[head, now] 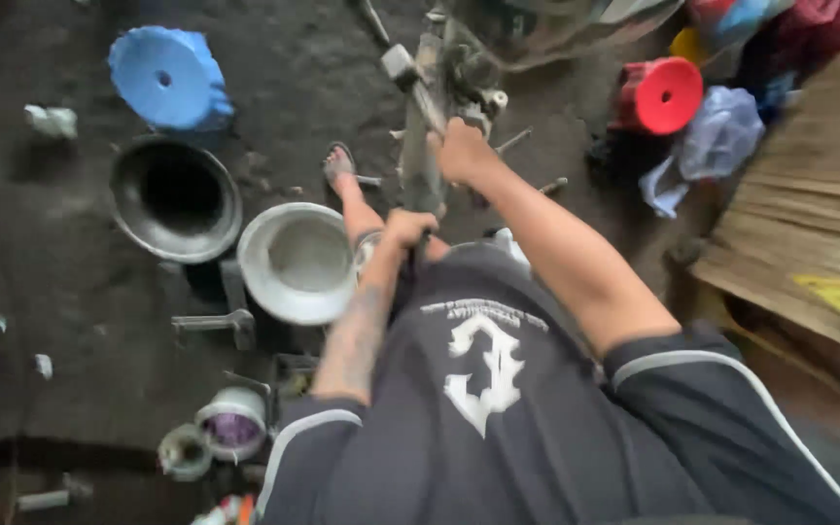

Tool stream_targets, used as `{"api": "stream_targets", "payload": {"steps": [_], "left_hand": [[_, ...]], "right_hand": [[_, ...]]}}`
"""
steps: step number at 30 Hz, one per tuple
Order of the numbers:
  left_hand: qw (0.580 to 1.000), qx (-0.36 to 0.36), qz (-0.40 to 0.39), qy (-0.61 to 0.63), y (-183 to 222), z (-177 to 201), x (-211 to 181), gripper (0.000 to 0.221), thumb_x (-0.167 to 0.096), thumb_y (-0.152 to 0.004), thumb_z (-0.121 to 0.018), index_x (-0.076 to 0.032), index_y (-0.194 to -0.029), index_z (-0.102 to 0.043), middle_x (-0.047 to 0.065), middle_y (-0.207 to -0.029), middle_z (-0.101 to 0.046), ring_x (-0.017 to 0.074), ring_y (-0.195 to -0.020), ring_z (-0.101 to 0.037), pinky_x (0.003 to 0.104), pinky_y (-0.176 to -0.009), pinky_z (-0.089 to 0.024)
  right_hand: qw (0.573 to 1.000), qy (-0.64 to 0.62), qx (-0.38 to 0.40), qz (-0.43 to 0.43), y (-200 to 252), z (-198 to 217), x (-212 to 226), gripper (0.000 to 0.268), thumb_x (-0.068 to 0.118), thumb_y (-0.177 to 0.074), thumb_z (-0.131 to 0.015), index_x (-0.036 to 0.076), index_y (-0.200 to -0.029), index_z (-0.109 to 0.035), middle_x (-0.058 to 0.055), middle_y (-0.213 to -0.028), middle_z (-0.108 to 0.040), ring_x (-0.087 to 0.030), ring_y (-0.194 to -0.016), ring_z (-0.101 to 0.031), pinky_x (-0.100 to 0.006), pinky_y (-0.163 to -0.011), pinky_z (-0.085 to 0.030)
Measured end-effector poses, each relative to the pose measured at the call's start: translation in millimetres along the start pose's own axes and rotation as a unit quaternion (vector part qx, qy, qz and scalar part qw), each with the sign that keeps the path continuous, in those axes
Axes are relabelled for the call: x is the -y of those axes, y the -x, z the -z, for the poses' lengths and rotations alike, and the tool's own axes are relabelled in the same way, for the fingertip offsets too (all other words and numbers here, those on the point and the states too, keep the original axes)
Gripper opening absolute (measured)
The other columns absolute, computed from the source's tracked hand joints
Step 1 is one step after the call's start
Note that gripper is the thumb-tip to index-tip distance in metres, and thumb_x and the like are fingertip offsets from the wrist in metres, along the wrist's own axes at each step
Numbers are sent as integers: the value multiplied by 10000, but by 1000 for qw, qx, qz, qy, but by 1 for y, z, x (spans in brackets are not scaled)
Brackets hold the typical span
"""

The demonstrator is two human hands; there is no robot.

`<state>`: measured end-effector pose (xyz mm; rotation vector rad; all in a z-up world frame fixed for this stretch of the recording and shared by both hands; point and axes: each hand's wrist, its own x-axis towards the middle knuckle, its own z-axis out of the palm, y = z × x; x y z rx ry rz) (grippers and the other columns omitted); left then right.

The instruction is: Using a hammer and a metal rod to drive out and loosen axle components from a motorcycle chassis.

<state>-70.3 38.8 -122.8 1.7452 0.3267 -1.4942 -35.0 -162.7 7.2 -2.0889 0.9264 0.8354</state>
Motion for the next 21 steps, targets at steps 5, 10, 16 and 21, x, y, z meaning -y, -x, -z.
{"api": "stream_targets", "payload": {"steps": [5, 10, 16, 21], "left_hand": [[982, -130, -34, 133, 261, 40, -187, 1376, 63, -646, -943, -283, -1622, -38, 311, -1509, -479, 372, -1367, -565, 532, -1150, -500], [980, 32, -5, 198, 88, 111, 7, 638, -23, -771, -808, -195, -1274, -455, 223, -846, -639, 292, -687, -704, 426, -596, -604], [974, 1, 110, 196, 147, 174, 56, 142, -172, -771, -749, -58, -770, -665, 75, -677, -616, 186, -614, -659, 363, -598, -543], [976, -10, 173, 131, 159, 186, 109, 148, -211, -761, -737, -81, -791, -672, 30, -711, -618, 187, -627, -669, 366, -612, -553]], "right_hand": [[998, -19, 39, 49, 122, 7, 37, 429, 369, -1025, -537, -31, -1139, -641, -283, -1049, -715, -463, -1023, -701, -586, -811, -562], [989, -79, 110, 52, 230, 39, 0, 511, 469, -1035, -466, -23, -1116, -577, -327, -1065, -685, -499, -1056, -669, -586, -868, -544], [985, -60, 129, -97, 222, -16, -145, 546, 428, -1026, -519, -52, -1269, -612, -334, -1198, -680, -480, -1184, -631, -601, -981, -503], [949, -112, 124, -268, 184, -147, -338, 682, 510, -1045, -485, -62, -1408, -567, -308, -1352, -628, -414, -1304, -580, -566, -1043, -477]]}}
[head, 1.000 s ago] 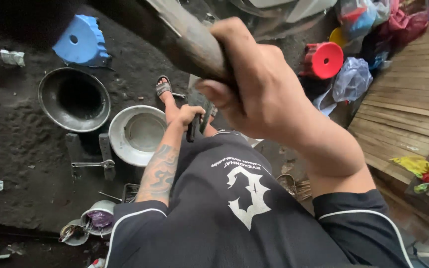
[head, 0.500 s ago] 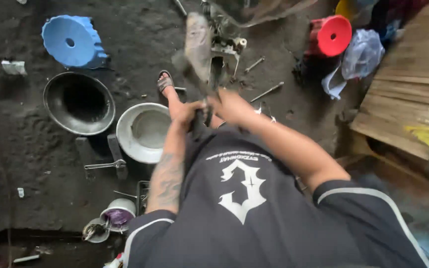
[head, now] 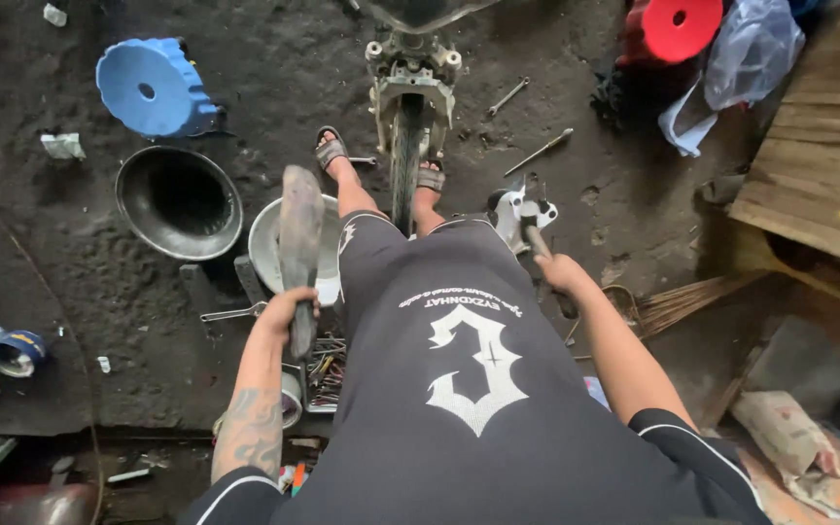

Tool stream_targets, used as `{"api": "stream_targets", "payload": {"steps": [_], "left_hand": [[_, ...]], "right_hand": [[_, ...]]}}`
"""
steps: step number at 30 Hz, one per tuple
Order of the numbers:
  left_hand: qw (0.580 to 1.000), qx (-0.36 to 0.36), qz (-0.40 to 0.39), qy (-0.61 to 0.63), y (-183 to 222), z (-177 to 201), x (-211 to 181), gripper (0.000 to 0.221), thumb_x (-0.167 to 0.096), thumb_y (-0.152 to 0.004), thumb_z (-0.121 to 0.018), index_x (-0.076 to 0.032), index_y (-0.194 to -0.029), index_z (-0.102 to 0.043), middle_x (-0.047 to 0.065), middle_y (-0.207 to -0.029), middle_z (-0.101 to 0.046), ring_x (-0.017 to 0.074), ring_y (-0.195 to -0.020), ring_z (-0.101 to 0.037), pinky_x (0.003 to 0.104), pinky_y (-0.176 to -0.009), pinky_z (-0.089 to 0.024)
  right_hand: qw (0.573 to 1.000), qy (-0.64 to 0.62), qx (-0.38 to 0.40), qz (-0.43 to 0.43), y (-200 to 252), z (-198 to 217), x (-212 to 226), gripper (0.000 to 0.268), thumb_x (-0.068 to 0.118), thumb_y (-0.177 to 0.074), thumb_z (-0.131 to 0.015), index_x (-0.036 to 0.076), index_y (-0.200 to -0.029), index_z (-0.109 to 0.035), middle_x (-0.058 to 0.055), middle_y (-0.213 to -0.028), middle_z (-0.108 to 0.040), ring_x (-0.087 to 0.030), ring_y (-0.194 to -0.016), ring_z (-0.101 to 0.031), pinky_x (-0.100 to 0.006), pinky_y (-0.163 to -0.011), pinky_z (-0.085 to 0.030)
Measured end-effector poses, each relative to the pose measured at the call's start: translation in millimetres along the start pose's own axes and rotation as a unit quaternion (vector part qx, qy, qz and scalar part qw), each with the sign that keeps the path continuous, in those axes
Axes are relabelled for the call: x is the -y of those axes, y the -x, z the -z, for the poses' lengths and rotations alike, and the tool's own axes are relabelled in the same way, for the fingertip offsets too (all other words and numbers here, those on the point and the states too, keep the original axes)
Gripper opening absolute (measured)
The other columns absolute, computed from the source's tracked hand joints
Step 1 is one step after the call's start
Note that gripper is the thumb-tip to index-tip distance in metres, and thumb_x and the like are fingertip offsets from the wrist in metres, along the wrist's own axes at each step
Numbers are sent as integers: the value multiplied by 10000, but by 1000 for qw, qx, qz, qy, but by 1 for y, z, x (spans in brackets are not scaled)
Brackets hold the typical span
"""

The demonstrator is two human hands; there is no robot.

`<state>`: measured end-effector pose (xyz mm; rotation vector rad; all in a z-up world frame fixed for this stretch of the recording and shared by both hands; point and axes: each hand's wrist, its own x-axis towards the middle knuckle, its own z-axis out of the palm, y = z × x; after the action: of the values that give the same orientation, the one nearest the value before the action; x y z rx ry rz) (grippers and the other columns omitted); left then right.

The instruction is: Using a hammer and a metal rod to drive out and loosen axle components from a motorcycle chassis.

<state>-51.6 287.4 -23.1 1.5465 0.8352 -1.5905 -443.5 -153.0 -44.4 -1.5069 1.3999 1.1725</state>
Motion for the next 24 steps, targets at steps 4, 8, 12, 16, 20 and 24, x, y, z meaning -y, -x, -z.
{"api": "stream_targets", "payload": {"steps": [4, 8, 12, 16, 20, 24], "left_hand": [[996, -2, -12, -86, 38, -27, 0, 196, -115, -757, -826, -8, -831, -679, 128, -679, -662, 267, -600, -715, 419, -560, -590], [940, 87, -62, -324, 77, -88, -49, 309, -335, -744, -809, -64, -610, -744, 115, -586, -692, 221, -626, -642, 383, -631, -516], [949, 98, -91, -284, 47, -161, -100, 321, -210, -661, -897, 61, -736, -741, 206, -628, -654, 275, -580, -674, 416, -545, -563], [939, 101, -127, -302, 33, -223, -148, 411, -235, -668, -876, 12, -961, -726, 209, -851, -700, 325, -791, -716, 492, -730, -573], [971, 114, -122, -173, -14, -241, -164, 169, -143, -754, -806, -17, -822, -717, 147, -667, -698, 267, -609, -744, 420, -647, -628], [978, 126, -88, -141, -14, -236, -164, 149, -104, -746, -763, -19, -831, -675, 129, -653, -646, 238, -555, -700, 384, -582, -606]], "right_hand": [[994, -65, 3, -91, -83, -38, -89, 698, 543, -1043, -481, -45, -1405, -576, -280, -1341, -645, -414, -1289, -591, -596, -1016, -471], [970, -220, 16, -103, -13, -15, -69, 423, 417, -1068, -489, 82, -883, -669, -38, -647, -566, -242, -597, -594, -422, -583, -461], [964, -250, 11, -87, 11, -14, -44, 430, 410, -1077, -491, 27, -1030, -679, -53, -667, -555, -230, -592, -567, -426, -580, -457], [974, -224, -1, -33, 16, -21, -33, 619, 467, -1082, -488, -92, -1314, -619, -230, -968, -719, -316, -890, -707, -501, -793, -540], [953, -302, -4, 12, 26, -26, -16, 536, 403, -1084, -484, -93, -1224, -632, -112, -755, -626, -228, -655, -603, -409, -617, -509], [942, -333, -1, 34, 42, -13, 8, 487, 382, -1084, -486, -66, -1202, -636, -71, -715, -598, -192, -584, -578, -395, -577, -513]]}}
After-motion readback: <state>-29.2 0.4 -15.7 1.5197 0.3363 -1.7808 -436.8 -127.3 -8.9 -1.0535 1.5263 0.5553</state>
